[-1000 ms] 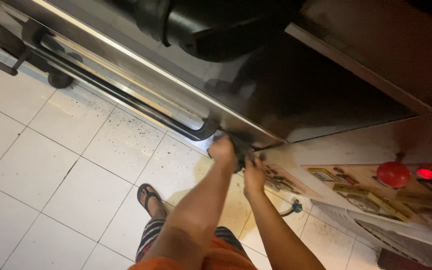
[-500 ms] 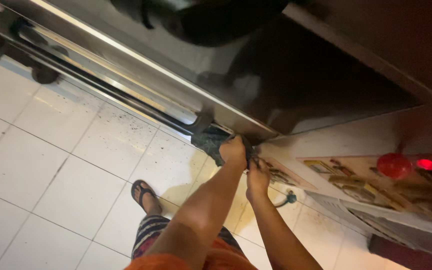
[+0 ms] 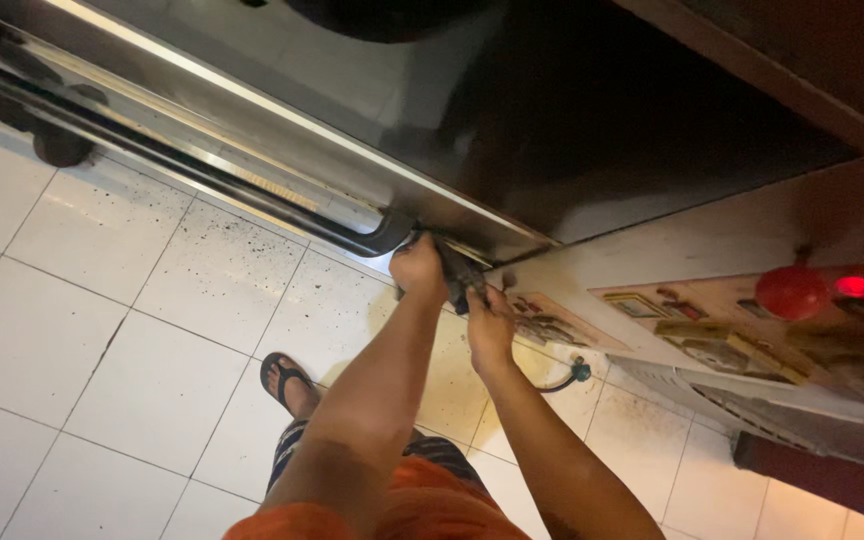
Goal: The person wipes the exterior stainless steel surface of a commercial oven with a dark cloth. They clean the door, handles, and lower panels in a continuous motion.
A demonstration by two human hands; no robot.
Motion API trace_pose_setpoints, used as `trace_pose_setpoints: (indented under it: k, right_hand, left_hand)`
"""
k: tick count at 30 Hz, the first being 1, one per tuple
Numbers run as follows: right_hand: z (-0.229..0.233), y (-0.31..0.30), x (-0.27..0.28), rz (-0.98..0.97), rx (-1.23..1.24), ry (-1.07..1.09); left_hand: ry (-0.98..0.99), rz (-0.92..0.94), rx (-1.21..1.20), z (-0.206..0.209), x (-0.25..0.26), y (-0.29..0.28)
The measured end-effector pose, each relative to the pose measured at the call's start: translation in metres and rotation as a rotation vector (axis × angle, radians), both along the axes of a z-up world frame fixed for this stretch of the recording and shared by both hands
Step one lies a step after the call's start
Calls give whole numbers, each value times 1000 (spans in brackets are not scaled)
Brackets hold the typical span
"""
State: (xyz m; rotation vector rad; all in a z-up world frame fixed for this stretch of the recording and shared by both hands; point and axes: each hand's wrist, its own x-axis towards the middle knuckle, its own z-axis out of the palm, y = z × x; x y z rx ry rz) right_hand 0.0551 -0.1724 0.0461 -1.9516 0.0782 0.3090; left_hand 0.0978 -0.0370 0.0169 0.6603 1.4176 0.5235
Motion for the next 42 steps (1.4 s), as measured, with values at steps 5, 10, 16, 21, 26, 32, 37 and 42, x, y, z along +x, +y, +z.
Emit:
trace_pose_setpoints:
  k: [5, 10, 16, 21, 26, 32, 37, 42]
  right_hand:
    - [5, -14, 2, -177, 115, 200]
    - [16, -22, -2, -281, 234, 213]
    - [0, -14, -3, -184, 410, 214]
    - [3, -29, 1, -223, 203, 228]
    - [-5, -36, 10, -232, 308, 218]
    - [-10, -29, 4, -176, 282, 86]
    - [-14, -27, 5, -107, 186, -12]
    - [-10, -14, 7, -33, -44, -14]
  left_hand:
    - [159, -516, 285, -3, 1, -41]
    - [263, -607, 292, 11, 8, -60]
    - [240, -1068, 740, 2, -2, -53]
    - [217, -754, 375, 6, 5, -68]
    - [234, -628, 474, 24, 3, -71]
    - [277, -722, 579, 35, -3, -64]
    - [275, -691, 664, 32, -6, -65]
    - [287, -518, 764, 17, -9, -29]
